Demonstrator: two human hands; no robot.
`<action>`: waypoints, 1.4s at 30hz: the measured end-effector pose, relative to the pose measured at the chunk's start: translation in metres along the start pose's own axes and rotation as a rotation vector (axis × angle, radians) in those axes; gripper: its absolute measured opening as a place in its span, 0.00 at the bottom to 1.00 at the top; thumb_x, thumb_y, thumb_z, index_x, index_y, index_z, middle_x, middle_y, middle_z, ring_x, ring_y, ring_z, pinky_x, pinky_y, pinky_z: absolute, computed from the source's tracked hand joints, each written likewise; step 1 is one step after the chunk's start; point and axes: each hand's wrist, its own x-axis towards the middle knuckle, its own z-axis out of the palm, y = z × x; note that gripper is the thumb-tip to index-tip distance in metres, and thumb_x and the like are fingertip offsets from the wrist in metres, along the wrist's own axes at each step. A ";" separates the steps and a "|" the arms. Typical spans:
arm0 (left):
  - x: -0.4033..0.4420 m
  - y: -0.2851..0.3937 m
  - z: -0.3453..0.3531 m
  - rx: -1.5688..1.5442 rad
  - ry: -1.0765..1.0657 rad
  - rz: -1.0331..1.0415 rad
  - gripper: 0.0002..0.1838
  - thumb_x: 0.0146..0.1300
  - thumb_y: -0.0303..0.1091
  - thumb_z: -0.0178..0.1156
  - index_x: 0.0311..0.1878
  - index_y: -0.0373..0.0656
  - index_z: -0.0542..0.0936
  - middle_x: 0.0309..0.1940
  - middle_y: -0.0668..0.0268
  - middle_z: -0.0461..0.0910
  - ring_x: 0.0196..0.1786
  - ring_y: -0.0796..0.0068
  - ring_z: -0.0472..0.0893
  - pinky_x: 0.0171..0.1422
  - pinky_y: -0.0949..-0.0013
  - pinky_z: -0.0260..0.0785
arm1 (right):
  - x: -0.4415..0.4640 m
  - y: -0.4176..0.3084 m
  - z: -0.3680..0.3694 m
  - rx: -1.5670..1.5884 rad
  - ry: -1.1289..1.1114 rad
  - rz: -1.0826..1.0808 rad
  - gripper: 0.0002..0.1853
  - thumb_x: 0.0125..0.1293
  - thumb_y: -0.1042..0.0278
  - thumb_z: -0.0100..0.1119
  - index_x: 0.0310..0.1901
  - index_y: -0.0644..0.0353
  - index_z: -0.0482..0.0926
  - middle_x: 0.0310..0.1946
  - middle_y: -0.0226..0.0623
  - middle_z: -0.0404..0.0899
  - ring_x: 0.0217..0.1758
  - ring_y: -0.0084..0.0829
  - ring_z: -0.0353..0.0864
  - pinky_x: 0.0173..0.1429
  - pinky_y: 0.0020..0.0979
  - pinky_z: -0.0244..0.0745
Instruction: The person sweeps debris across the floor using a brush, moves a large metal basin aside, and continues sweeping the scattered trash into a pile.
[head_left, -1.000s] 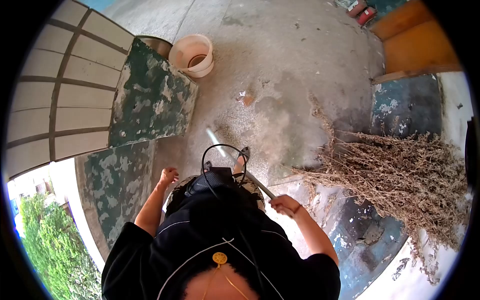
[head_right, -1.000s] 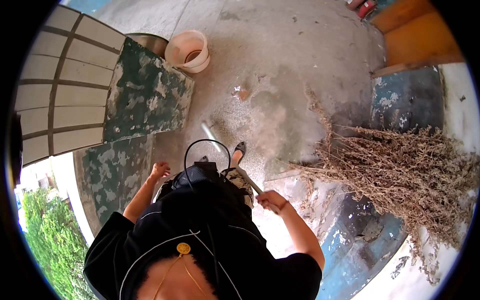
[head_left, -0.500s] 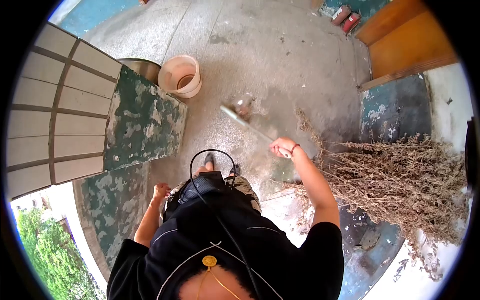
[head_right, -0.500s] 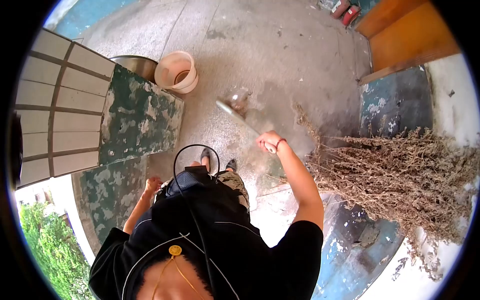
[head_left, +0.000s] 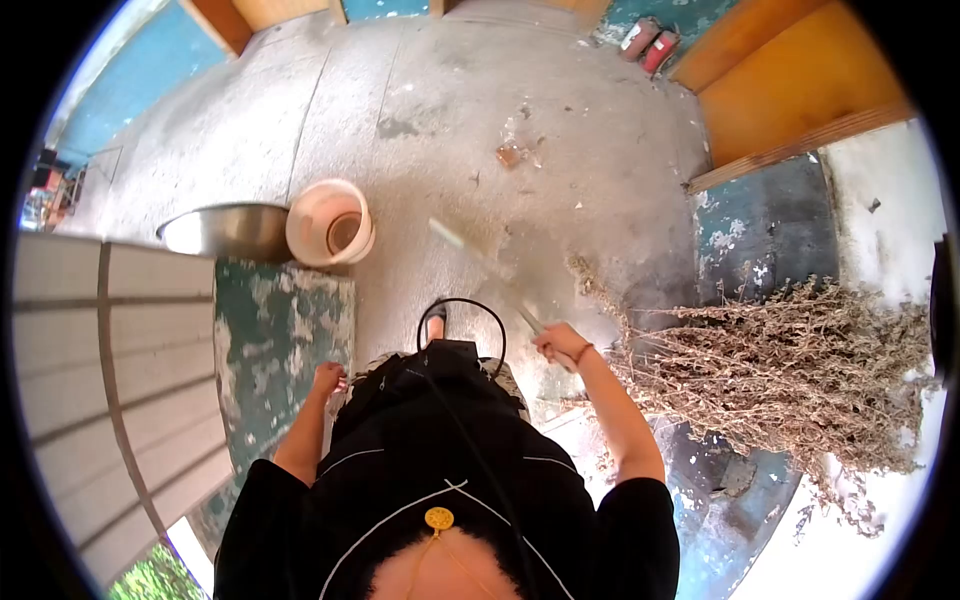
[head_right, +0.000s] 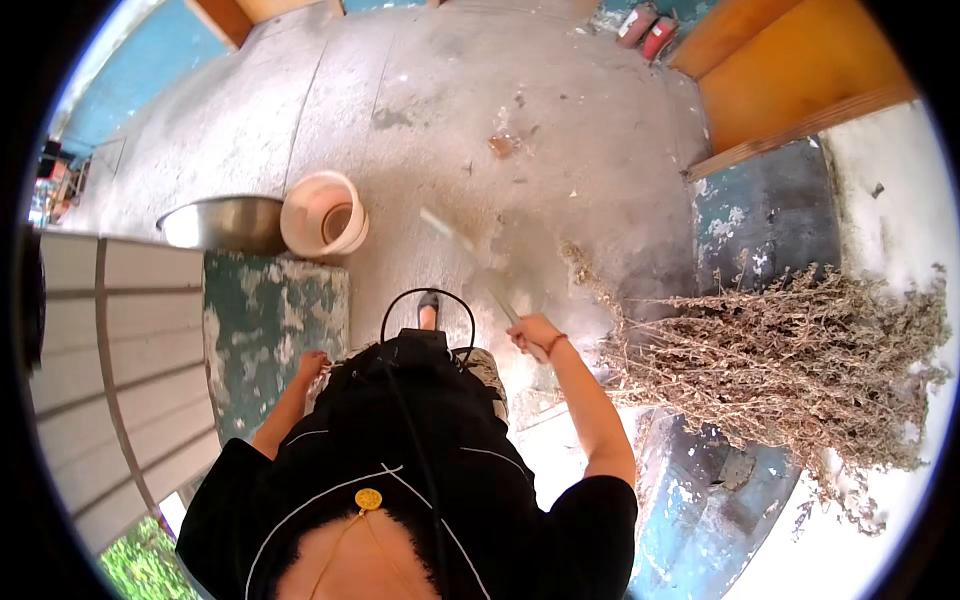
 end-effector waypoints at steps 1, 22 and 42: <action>0.020 0.020 0.001 -0.056 0.022 0.037 0.06 0.46 0.28 0.46 0.25 0.37 0.71 0.16 0.61 0.71 0.11 0.73 0.68 0.12 0.76 0.57 | -0.001 -0.013 -0.015 0.008 0.014 -0.009 0.04 0.47 0.75 0.48 0.22 0.66 0.66 0.10 0.35 0.65 0.08 0.21 0.60 0.11 0.22 0.57; 0.098 0.293 0.207 0.038 -0.154 -0.019 0.12 0.47 0.29 0.46 0.37 0.36 0.67 0.20 0.61 0.71 0.14 0.75 0.70 0.13 0.78 0.59 | 0.097 -0.144 -0.199 -0.178 0.254 -0.163 0.05 0.41 0.75 0.49 0.20 0.66 0.66 0.10 0.34 0.63 0.09 0.24 0.62 0.13 0.26 0.59; 0.136 0.430 0.340 0.337 -0.239 0.032 0.13 0.49 0.32 0.46 0.38 0.37 0.68 0.23 0.61 0.72 0.18 0.74 0.72 0.18 0.77 0.62 | 0.042 -0.071 -0.399 1.026 0.581 0.101 0.10 0.49 0.71 0.46 0.14 0.58 0.62 0.08 0.31 0.61 0.08 0.26 0.61 0.10 0.26 0.56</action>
